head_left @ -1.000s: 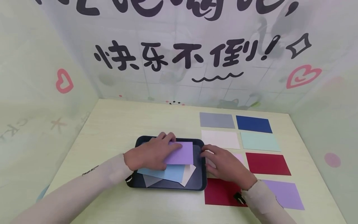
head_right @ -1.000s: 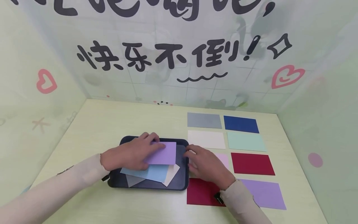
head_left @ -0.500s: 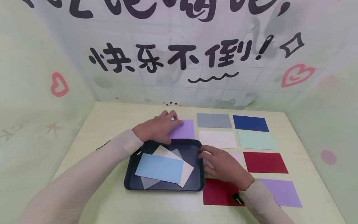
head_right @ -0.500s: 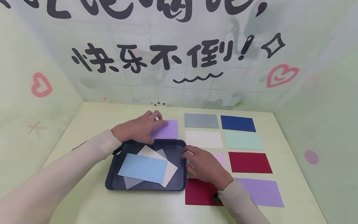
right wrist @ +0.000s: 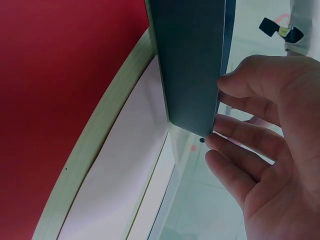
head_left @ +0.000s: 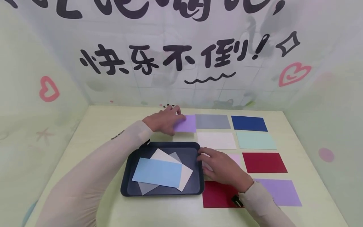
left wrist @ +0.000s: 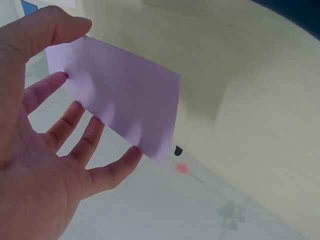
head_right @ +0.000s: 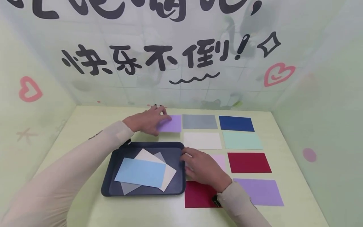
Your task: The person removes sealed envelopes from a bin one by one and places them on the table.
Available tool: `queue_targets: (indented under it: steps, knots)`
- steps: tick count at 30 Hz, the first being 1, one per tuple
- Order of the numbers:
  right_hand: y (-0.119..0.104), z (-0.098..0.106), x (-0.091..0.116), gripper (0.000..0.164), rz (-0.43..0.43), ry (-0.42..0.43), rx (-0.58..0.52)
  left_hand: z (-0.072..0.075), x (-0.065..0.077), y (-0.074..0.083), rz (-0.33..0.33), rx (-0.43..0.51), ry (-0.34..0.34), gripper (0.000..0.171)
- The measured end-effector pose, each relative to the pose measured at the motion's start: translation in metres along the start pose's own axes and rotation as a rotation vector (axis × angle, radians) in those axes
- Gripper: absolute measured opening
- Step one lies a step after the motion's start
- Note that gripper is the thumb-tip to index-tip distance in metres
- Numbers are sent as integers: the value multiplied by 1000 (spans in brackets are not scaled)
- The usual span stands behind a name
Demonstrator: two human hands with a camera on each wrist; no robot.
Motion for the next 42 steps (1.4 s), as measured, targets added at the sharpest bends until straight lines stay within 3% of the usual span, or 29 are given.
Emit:
queue_targets:
  steps: [8,14,30,35,42]
  knots:
    - [0,0,0,33,-28,-12,-5,-13,-14,-6,41,20,-78,70]
    - [-1,-1,0,34,-26,-15,-13,-21,-14,-8,85,28,-153,66]
    - [-2,-2,0,37,-52,-37,-14,-29,-19,-13,60,53,-177,71]
    - [-2,-2,0,36,-48,-27,-13,-29,-17,-12,51,47,-159,71]
    - [-1,-3,1,35,-36,8,-5,-23,0,-1,-2,40,-56,63]
Point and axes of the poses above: each hand's wrist, its own x-axis away from the middle knuckle, its own z-axis out of the back of the hand, y = z × x, the point moved 1 cm from there along -x, towards the middle knuckle, and after that the axes turned 12 degrees about -y, right-handed, at the moved point
